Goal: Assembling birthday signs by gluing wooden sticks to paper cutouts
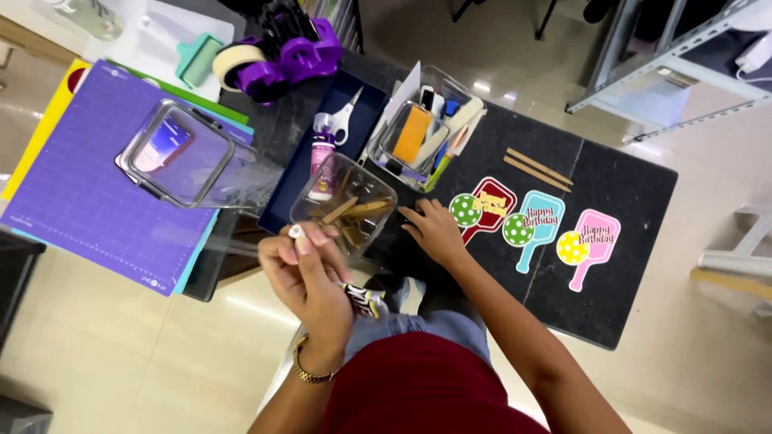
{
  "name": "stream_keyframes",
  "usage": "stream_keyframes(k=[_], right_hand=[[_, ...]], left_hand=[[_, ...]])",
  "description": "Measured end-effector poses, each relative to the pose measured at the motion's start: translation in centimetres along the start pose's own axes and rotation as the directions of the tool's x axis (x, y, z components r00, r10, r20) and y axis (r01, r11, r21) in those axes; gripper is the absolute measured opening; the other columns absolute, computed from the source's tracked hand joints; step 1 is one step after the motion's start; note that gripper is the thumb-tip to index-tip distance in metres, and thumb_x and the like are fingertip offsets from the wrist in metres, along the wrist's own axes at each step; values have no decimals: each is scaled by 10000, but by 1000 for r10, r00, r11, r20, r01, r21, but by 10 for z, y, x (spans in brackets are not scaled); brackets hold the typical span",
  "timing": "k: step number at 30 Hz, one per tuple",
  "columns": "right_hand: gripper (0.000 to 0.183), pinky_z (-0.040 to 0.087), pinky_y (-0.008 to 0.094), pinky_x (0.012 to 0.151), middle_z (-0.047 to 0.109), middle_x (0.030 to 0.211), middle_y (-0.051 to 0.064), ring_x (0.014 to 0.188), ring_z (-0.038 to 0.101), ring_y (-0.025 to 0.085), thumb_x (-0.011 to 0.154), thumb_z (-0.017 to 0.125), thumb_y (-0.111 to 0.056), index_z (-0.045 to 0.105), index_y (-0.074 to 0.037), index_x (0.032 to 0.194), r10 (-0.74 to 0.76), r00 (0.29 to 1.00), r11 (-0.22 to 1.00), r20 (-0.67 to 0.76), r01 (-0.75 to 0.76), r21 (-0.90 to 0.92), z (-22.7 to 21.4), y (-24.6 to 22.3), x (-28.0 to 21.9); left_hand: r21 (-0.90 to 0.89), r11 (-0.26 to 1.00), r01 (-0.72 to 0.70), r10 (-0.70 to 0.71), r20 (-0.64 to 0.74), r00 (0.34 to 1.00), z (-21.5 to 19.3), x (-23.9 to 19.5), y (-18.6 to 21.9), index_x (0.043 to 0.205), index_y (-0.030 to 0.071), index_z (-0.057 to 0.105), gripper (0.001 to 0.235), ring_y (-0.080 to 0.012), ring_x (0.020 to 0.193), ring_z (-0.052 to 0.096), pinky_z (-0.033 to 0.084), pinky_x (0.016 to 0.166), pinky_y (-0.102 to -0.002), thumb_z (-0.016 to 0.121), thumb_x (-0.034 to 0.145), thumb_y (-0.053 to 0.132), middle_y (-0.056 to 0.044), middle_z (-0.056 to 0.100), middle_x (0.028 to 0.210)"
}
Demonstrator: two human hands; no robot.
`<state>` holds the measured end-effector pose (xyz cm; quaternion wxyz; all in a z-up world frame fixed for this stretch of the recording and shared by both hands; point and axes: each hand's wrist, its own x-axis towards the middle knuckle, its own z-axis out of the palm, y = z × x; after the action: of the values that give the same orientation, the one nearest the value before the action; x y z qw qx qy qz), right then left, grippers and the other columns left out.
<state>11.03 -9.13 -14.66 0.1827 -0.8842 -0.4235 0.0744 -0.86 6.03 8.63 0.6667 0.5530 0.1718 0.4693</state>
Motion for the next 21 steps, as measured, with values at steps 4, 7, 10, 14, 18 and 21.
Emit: stream_keyframes(k=[4,7,10,14,18,21], right_hand=[[98,551,303,730,613,805,26,803,628,194,955,719,-166,759,-151,1043,69,986,995,-154,-57,79,19,12,-8],[108,575,383,732,650,868,56,847,656,247,994,668,-117,753,-143,1054,363,931,830,-46,-301,470,17,8,-12],[175,624,360,787,600,1226,103,1116,601,242,1072,505,-106,658,-43,1128,595,755,178,275,-458,871,-2,-8,-19],[193,561,383,607,574,787,129,716,633,265,1031,431,-202,560,-59,1030,547,581,-322,603,-519,792,-25,-23,-51],[315,410,363,548,305,747,34,635,456,220,970,415,-424,498,-121,989,465,616,-537,636,-376,756,-41,-34,-101],[372,391,357,555,288,783,18,655,452,212,946,485,-498,487,-132,1012,428,659,-530,619,-372,762,-51,-39,-125]], left_hand=[[-260,889,378,-390,8,921,19,13,7,999,208,297,156,-49,394,478,604,859,-338,372,1127,159,-1,531,947],[-403,794,454,-484,33,875,29,20,7,995,217,305,172,-44,390,442,608,876,-346,417,1121,180,0,527,942],[-457,726,513,-541,80,837,33,23,3,991,219,322,176,-41,392,408,582,897,-365,445,1115,192,14,536,933],[-482,703,524,-534,130,835,35,23,-3,990,227,319,173,-43,390,416,584,892,-394,434,1113,188,2,542,952],[-459,752,473,-470,129,873,40,21,-2,985,228,320,178,-53,390,424,582,892,-389,436,1116,192,-14,547,957],[-437,784,440,-430,128,894,40,23,-6,983,232,312,186,-61,383,428,580,885,-392,437,1114,192,-26,547,952]])
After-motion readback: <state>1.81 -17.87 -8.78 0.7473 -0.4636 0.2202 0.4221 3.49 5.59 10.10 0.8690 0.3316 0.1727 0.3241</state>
